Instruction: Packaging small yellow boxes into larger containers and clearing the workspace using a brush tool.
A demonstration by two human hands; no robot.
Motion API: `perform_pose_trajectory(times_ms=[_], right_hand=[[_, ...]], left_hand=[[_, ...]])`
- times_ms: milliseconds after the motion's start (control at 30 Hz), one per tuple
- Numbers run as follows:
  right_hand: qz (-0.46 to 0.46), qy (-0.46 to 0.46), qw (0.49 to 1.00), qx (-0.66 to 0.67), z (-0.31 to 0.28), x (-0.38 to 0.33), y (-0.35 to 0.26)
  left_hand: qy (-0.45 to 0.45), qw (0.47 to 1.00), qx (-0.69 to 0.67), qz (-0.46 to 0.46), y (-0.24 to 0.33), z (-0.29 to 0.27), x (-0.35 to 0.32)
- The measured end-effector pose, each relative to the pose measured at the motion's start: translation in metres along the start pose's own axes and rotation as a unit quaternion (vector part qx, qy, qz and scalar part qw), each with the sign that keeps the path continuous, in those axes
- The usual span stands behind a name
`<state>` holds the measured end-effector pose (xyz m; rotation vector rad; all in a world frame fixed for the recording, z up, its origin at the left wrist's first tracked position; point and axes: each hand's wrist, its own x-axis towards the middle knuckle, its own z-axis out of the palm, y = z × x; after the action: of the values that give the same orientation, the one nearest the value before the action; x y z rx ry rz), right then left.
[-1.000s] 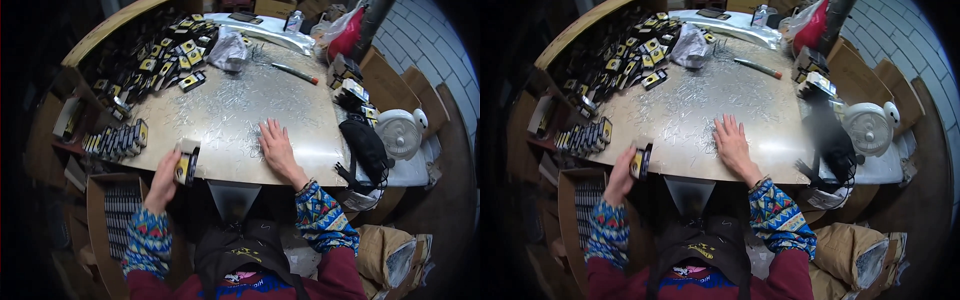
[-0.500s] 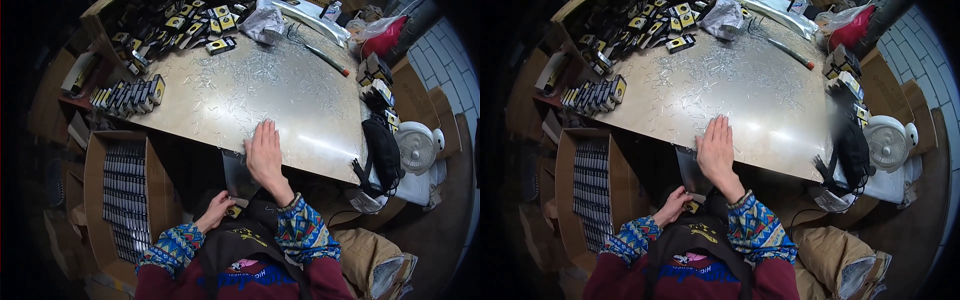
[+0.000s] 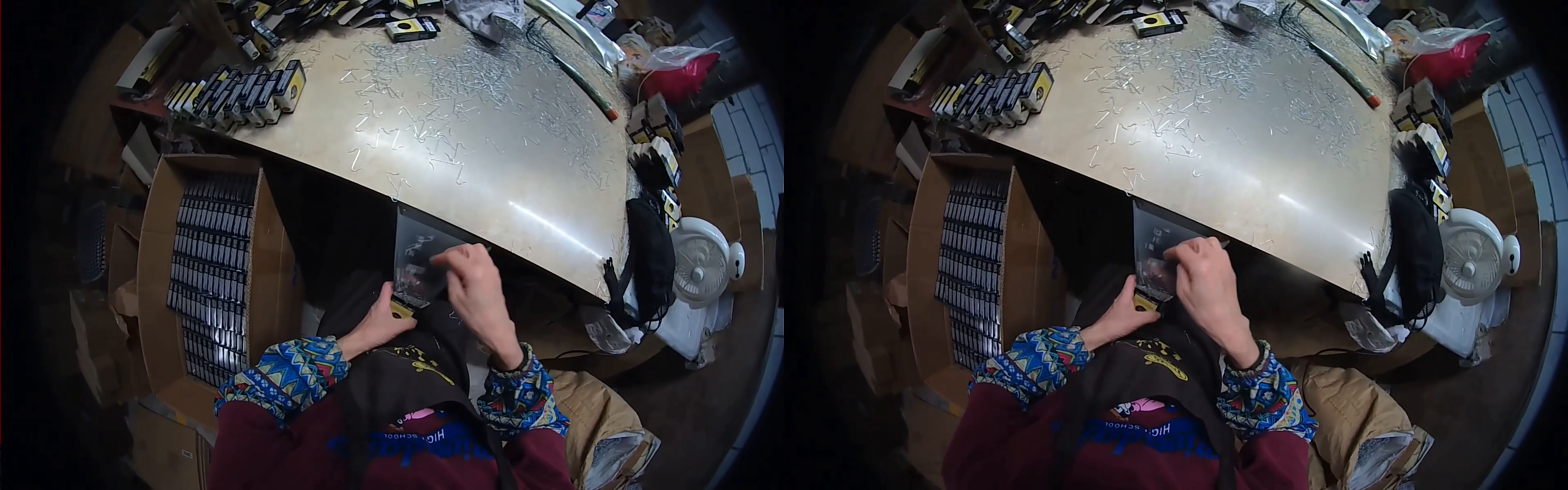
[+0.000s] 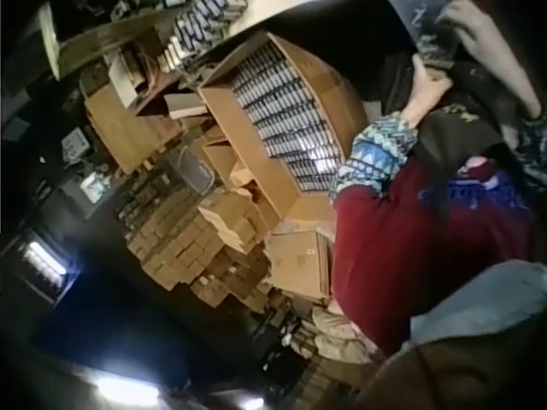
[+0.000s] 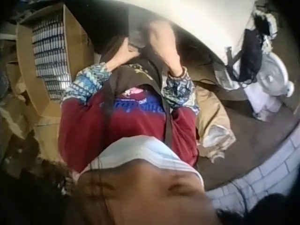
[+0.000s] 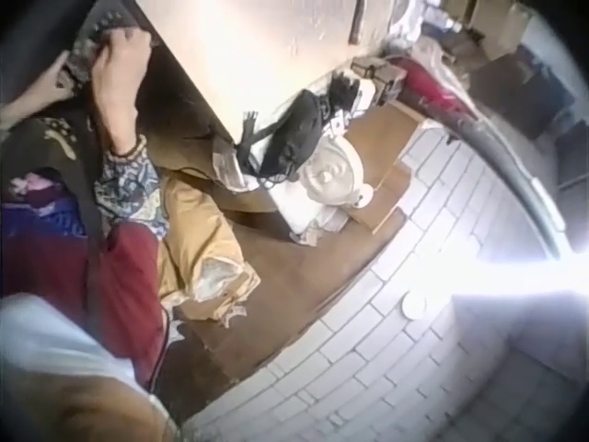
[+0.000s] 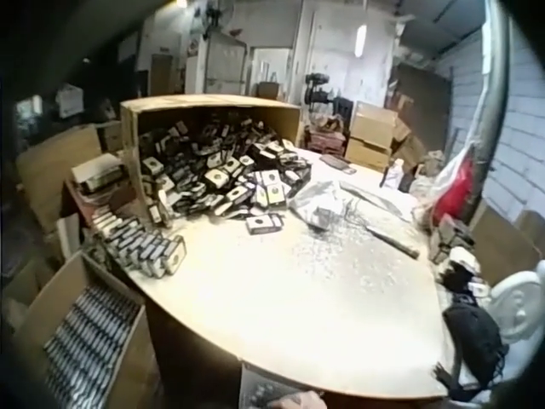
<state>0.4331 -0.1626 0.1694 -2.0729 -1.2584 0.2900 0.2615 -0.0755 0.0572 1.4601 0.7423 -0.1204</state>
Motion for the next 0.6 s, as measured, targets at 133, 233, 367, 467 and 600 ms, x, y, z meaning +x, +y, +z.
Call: perform_pose_trajectory(times_ms=[133,233,367,467,600], right_hand=[[-0.066,0.028,0.995,-0.066,0.047,-0.011,0.003],[-0.12,-0.214,0.959,-0.144,0.063,-0.039,0.012],[-0.118,-0.205,0.971,-0.042,0.053,-0.04,0.007],[-0.097,-0.207,0.968,0.104,0.066,-0.052,0.01],[-0.004,-0.147,0.975,0.166,0.049,-0.044,0.018]], left_hand=[[0.086,0.985,0.105,0.105,-0.004,0.011,0.0],[0.101,0.979,0.145,0.101,-0.019,0.009,0.009],[0.119,0.941,0.23,0.218,-0.015,-0.002,0.0],[0.121,0.928,0.28,0.214,-0.027,-0.016,-0.002],[0.128,0.965,0.196,0.12,-0.004,-0.035,-0.02]])
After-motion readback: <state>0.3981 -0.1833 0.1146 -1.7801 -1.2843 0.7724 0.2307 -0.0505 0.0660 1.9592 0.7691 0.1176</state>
